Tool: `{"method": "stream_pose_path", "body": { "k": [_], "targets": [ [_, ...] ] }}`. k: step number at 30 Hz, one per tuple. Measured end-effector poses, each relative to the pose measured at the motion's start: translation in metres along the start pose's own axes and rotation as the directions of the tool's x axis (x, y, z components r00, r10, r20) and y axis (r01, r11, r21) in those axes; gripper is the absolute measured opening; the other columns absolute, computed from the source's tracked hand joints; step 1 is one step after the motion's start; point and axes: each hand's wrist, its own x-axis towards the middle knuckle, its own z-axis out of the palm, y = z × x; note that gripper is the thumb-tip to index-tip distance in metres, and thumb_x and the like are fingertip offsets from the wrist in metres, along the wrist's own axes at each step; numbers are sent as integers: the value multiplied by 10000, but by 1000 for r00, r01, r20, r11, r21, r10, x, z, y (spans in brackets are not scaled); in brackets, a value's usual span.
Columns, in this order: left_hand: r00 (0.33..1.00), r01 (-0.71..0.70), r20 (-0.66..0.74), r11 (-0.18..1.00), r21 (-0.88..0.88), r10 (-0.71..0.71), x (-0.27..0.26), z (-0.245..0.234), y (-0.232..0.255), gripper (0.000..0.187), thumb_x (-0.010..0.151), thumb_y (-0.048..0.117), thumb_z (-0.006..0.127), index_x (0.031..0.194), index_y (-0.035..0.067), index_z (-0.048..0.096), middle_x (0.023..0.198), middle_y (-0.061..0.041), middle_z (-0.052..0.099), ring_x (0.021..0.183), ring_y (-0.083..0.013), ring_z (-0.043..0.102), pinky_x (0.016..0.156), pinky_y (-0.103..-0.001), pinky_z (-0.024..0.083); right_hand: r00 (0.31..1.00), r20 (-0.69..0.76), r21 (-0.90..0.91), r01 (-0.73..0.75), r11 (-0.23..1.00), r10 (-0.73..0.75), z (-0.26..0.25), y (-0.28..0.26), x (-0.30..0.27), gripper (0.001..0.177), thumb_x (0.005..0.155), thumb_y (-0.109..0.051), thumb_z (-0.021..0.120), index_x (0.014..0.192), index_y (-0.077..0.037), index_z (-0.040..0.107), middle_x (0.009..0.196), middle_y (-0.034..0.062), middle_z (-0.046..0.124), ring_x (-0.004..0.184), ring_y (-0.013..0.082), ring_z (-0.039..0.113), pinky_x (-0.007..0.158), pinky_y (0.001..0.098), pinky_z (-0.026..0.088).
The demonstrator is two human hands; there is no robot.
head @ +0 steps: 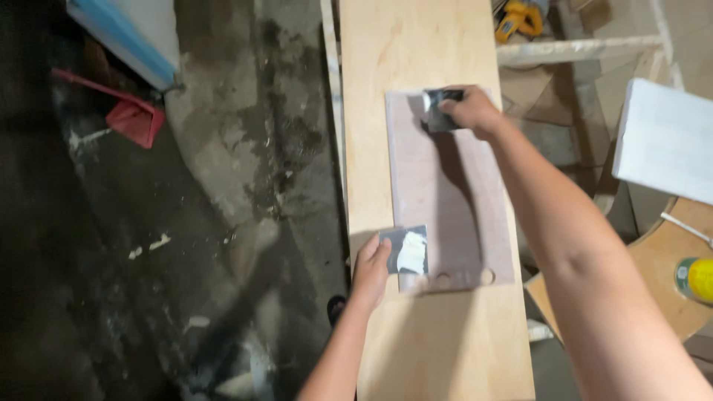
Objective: The person applies wood filler to a wooden board with a spatula, spreading the paste across the surface.
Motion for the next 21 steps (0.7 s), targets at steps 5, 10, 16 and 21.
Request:
{"method": "stream_pose_path", "body": {
  "k": [5, 10, 16, 21],
  "targets": [
    [982, 185, 22, 977, 106, -188, 16, 14, 18, 387, 1110, 245, 525, 1340, 5, 722, 1359, -25, 728, 1315, -113, 612, 1185, -281, 442, 978, 190, -271, 134, 953, -84, 5, -56, 24, 342, 968, -208, 659, 1256, -198, 843, 1203, -21, 823, 1083, 125, 726, 932, 272, 555],
    [976, 199, 59, 971, 134, -209, 16, 13, 32, 312, 1138, 213, 467, 1206, 56, 729, 1166, -11, 731, 1143, -121, 630, 1072, -267, 459, 945, 324, -565, 239, 790, -54, 22, -72, 41, 604, 951, -57, 449, 1407, -277, 780, 1317, 68, 788, 1145, 321, 704, 888, 398, 559],
    [961, 252, 61, 945, 207, -270, 17, 1, 27, 384, 1129, 248, 461, 1333, 74, 735, 1317, -17, 768, 1275, -130, 660, 1139, -271, 463, 962, 273, -733, 203, 649, 9, 47, -76, 47, 586, 995, -153, 430, 1448, -373, 729, 1243, 127, 758, 1020, 408, 704, 773, 477, 571],
    [964, 235, 68, 944, 233, -256, 19, -2, 28, 281, 1151, 230, 471, 1068, 120, 716, 1018, 18, 713, 1012, -126, 642, 964, -256, 473, 960, 280, -817, 233, 527, 10, 61, -76, 53, 500, 1088, -237, 473, 1523, -388, 667, 1236, 157, 758, 1011, 443, 736, 778, 506, 614]
  ]
}}
